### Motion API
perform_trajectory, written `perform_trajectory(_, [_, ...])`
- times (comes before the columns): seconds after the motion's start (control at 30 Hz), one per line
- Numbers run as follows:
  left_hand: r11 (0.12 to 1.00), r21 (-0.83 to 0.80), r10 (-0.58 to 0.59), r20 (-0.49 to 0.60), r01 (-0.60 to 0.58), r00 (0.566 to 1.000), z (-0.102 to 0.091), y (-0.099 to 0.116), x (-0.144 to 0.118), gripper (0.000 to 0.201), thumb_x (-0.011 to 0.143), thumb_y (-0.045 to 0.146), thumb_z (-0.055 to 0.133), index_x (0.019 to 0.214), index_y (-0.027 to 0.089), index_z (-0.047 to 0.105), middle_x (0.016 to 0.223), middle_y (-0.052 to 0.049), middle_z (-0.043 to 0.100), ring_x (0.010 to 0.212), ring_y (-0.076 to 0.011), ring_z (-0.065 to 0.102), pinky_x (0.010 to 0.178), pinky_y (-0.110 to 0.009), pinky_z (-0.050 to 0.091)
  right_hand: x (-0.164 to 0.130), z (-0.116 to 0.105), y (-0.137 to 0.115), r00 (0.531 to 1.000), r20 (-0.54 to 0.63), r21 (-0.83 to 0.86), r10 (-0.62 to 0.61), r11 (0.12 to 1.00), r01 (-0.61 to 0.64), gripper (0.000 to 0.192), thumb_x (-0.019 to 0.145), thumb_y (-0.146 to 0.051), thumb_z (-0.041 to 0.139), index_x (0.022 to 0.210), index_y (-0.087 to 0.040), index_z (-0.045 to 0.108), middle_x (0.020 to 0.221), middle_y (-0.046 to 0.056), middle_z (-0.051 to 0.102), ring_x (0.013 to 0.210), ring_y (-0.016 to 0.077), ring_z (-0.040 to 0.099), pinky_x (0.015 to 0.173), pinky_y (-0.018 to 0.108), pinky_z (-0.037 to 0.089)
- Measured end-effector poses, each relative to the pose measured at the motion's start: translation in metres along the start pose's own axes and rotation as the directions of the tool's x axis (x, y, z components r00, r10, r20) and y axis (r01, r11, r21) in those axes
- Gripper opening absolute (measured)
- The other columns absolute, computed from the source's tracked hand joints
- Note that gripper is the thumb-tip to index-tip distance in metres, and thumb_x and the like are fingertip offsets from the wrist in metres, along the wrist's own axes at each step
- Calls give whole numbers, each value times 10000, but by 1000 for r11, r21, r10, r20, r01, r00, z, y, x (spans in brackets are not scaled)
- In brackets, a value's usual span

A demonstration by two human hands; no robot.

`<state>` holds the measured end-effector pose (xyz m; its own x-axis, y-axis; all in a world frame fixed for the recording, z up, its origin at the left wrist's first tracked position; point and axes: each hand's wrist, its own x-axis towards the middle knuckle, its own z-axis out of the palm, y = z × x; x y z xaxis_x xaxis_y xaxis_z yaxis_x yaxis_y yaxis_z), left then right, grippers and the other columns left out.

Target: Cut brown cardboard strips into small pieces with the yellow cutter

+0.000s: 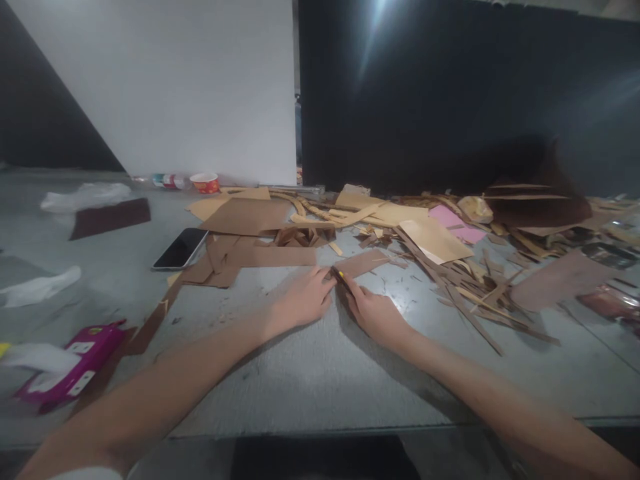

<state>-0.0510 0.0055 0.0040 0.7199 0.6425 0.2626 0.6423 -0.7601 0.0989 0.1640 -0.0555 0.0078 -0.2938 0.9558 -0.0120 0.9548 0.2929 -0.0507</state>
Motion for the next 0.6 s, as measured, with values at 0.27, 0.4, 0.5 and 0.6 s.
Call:
perform_trajectory(0.27, [999, 33, 12, 24, -13, 1000, -2, 2, 1, 445, 1035, 205, 475, 1450, 154, 627, 1506, -176, 621, 1405, -334, 558, 1205, -505, 462, 0, 0, 0, 1000, 9, -8, 11, 1000, -11, 624, 1182, -320, 247, 1787, -174, 196, 1282, 208, 746, 917, 284, 791, 754, 355, 540])
perform_trajectory(0.4, [998, 51, 20, 36, -22, 999, -2, 3, 1, 439, 1036, 206, 480, 1441, 133, 635, 1503, -190, 620, 1425, -338, 548, 1223, -500, 444, 0, 0, 0, 1000, 6, -28, 0, 1000, 0, 617, 1188, -325, 249, 1786, -182, 190, 1282, 197, 746, 906, 280, 795, 719, 341, 530])
perform_trajectory(0.5, [1000, 24, 14, 21, -14, 1000, 0, 2, 0, 430, 1033, 207, 483, 1429, 158, 642, 1497, -179, 627, 1429, -343, 545, 1211, -522, 449, 0, 0, 0, 1000, 4, -42, -5, 999, 5, 613, 1193, -332, 255, 1784, -186, 189, 1263, 195, 749, 898, 273, 795, 714, 333, 525])
perform_trajectory(0.6, [1000, 9, 16, 2, -16, 1000, 2, 0, -1, 431, 1037, 216, 481, 1437, 179, 638, 1491, -164, 632, 1408, -339, 557, 1194, -523, 463, 0, -1, 1, 1000, 1, -49, -2, 999, 2, 609, 1195, -334, 265, 1783, -198, 191, 1234, 187, 752, 899, 267, 793, 718, 321, 521])
